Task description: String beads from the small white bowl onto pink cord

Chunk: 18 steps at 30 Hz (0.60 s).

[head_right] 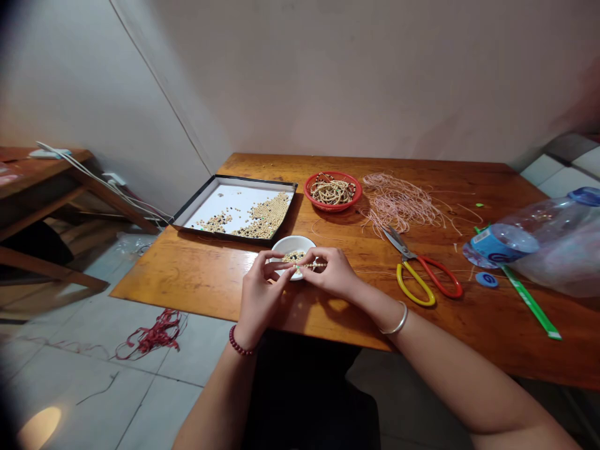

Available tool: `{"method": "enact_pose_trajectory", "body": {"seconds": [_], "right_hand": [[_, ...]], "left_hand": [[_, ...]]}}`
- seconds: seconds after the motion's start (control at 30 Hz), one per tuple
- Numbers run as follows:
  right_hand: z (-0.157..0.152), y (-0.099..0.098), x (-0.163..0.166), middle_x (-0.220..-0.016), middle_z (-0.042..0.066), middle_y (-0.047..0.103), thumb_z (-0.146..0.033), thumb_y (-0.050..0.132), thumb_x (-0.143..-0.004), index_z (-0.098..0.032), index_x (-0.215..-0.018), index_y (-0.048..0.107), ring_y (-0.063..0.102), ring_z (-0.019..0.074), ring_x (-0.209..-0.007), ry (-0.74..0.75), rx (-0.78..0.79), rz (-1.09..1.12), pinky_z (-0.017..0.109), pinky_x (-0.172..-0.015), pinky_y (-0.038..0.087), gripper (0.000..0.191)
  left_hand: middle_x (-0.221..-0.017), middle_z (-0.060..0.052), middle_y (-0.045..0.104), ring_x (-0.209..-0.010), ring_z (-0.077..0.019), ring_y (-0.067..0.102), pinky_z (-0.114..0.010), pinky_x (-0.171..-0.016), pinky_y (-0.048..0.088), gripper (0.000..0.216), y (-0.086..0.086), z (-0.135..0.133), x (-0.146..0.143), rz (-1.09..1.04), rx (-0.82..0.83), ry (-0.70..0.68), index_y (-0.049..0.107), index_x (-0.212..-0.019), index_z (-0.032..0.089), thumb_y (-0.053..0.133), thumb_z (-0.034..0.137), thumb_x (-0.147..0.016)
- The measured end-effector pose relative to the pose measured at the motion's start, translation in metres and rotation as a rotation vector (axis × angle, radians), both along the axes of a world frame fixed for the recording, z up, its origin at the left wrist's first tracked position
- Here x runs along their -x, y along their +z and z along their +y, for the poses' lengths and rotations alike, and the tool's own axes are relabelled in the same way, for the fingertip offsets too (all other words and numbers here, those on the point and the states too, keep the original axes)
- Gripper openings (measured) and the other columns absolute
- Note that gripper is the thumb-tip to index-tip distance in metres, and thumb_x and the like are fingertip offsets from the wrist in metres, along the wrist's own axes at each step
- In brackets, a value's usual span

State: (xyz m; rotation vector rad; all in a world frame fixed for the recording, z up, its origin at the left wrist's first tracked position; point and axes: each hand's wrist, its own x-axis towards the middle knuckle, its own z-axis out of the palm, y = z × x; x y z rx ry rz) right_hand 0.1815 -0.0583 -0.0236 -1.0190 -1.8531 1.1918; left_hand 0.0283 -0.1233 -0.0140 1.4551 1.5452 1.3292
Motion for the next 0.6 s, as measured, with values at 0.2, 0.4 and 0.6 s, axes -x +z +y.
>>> {"method": "enact_pose_trajectory", "body": {"seconds": [0.2,0.4,0.6], "right_hand": [[-0.0014,0.0038,-0.0009,-0.078,0.004,0.067,-0.028,0.064,-0.071,-0.017,-0.078,0.063,0.063,0.0163,-0.070,0.018,-0.007,0.024,0.025,-0.063,0.050,0.013],[0.0011,0.0046,-0.0030,-0.075,0.001,0.063,-0.028,0.061,-0.074,-0.018,-0.077,0.055,0.059,0.0139,-0.068,0.040,-0.035,0.043,0.023,-0.063,0.046,0.011],[0.0038,0.0045,-0.0016,-0.067,-0.001,0.058,-0.028,0.060,-0.071,-0.019,-0.068,0.052,0.053,0.0127,-0.063,0.064,0.031,0.090,0.023,-0.060,0.043,0.012]], "left_hand": [[-0.092,-0.005,0.071,-0.070,-0.0135,0.067,-0.022,-0.059,0.051,0.022,0.0009,0.0000,0.0009,0.035,-0.008,-0.004,0.055,-0.098,0.019,0.062,0.032,-0.081],[-0.094,-0.005,0.070,-0.067,-0.0122,0.066,-0.022,-0.059,0.050,0.023,0.0012,-0.0006,-0.0003,0.061,-0.004,-0.008,0.054,-0.099,0.019,0.061,0.031,-0.082],[-0.090,-0.003,0.071,-0.060,-0.0105,0.063,-0.021,-0.056,0.049,0.026,-0.0009,-0.0005,-0.0023,0.045,0.014,-0.046,0.054,-0.102,0.021,0.063,0.030,-0.080]]}}
